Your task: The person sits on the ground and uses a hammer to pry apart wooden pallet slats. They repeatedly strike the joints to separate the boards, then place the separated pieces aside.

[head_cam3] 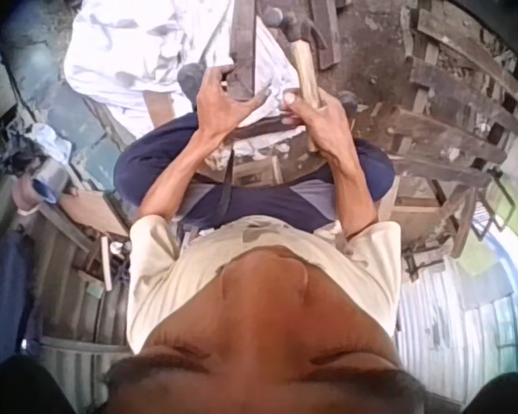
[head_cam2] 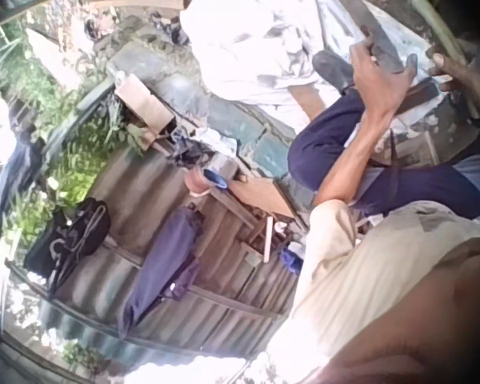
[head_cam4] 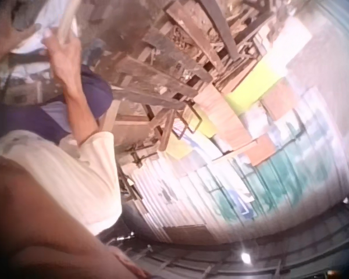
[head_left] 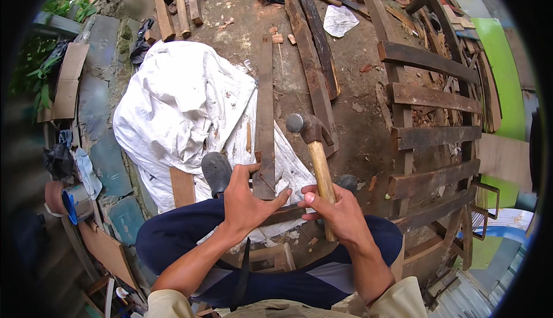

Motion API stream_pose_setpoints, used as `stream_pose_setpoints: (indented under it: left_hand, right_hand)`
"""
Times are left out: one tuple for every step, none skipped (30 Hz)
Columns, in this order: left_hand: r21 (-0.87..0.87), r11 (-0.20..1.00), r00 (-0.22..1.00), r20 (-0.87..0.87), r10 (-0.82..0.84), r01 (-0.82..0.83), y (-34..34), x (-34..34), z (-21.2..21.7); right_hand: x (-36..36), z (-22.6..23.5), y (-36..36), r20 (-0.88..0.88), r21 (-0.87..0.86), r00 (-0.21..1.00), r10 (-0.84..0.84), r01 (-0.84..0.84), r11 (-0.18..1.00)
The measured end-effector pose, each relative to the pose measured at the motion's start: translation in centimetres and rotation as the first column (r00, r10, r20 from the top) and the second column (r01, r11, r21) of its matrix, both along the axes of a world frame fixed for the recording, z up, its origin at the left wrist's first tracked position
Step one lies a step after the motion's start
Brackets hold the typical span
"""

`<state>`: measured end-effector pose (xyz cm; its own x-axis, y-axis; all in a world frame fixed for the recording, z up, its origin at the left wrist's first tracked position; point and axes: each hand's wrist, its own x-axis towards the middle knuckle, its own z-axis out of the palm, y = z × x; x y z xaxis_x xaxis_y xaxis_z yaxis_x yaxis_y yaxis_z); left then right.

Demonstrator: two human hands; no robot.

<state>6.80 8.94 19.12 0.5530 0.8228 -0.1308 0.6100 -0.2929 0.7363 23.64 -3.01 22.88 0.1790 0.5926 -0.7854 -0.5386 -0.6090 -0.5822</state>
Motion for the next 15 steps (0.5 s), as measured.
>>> stream_pose_setpoints:
  left_hand:
    - [-0.003, 1.000, 1.000, 0.014, 0.005, -0.004, 0.0, -0.6, 0.2]
    - [-0.010, 1.000, 1.000, 0.018, 0.015, -0.015, -0.1, -1.1, 0.3]
    - [-0.017, 1.000, 0.999, 0.021, 0.025, -0.025, -0.3, -1.7, 0.4]
    - [-0.012, 0.999, 0.999, 0.036, 0.038, -0.037, -0.2, -1.9, 0.4]
    - [-0.091, 0.994, 0.994, 0.080, 0.075, -0.068, -0.3, -2.2, 0.2]
    - [-0.172, 0.981, 0.986, 0.120, 0.113, -0.091, -0.4, -2.5, -0.2]
    - [-0.261, 0.959, 0.976, 0.157, 0.154, -0.110, -0.9, -3.0, -0.1]
    - [-0.253, 0.963, 0.985, 0.120, 0.125, -0.092, -1.2, -3.4, 0.1]
    - [-0.182, 0.982, 0.989, 0.130, 0.073, -0.048, -1.3, -3.8, 0.3]
    - [-0.100, 0.995, 0.990, 0.142, 0.020, -0.006, -1.2, -3.9, 0.2]
    - [-0.038, 0.998, 0.990, 0.138, -0.036, 0.041, -1.6, -4.2, 0.6]
    - [-0.057, 0.994, 0.991, 0.101, -0.085, 0.091, -2.1, -4.3, 1.3]
    - [-0.041, 0.991, 0.985, 0.121, -0.119, 0.125, -2.2, -4.2, 1.4]
    - [-0.043, 0.986, 0.980, 0.133, -0.151, 0.158, -3.0, -4.7, 1.2]
    - [-0.046, 0.981, 0.973, 0.144, -0.183, 0.191, -3.7, -5.1, 1.1]
  right_hand:
    - [-0.7, 0.4, -0.3, -0.005, 0.001, 1.000, 0.004, -0.004, 1.000]
    - [-0.9, 0.2, -0.5, 0.036, -0.009, 0.998, 0.051, -0.050, 0.999]
    - [-1.5, -0.2, -0.9, 0.055, -0.022, 0.996, 0.071, -0.070, 0.997]
    - [-1.7, -0.6, -0.9, 0.086, -0.023, 0.992, 0.094, -0.092, 0.995]
    - [-2.1, -0.8, -0.9, 0.117, -0.025, 0.986, 0.115, -0.112, 0.993]
    - [-2.4, -0.8, -0.5, 0.082, 0.020, 0.995, 0.058, -0.060, 0.998]
    - [-2.8, -0.8, -0.5, 0.056, 0.018, 0.998, 0.033, -0.035, 0.999]
    - [-3.4, -0.7, -0.5, 0.030, 0.016, 1.000, 0.008, -0.009, 1.000]
    - [-3.9, -0.6, -0.5, 0.003, 0.014, 1.000, -0.017, 0.017, 1.000]
    - [-4.3, -0.7, -0.3, -0.055, 0.031, 0.998, -0.029, 0.030, 0.999]
    - [-4.9, -0.6, -0.2, -0.047, 0.062, 0.997, -0.066, 0.069, 0.996]
    - [-5.7, -1.2, -0.5, -0.058, 0.040, 0.993, -0.103, 0.105, 0.994]
    - [-5.9, -2.0, -0.4, -0.058, 0.035, 0.989, -0.133, 0.135, 0.990]
    - [-6.3, -2.6, -0.7, -0.079, 0.052, 0.985, -0.153, 0.157, 0.986]
    - [-6.6, -3.0, -1.1, -0.100, 0.067, 0.980, -0.172, 0.180, 0.981]
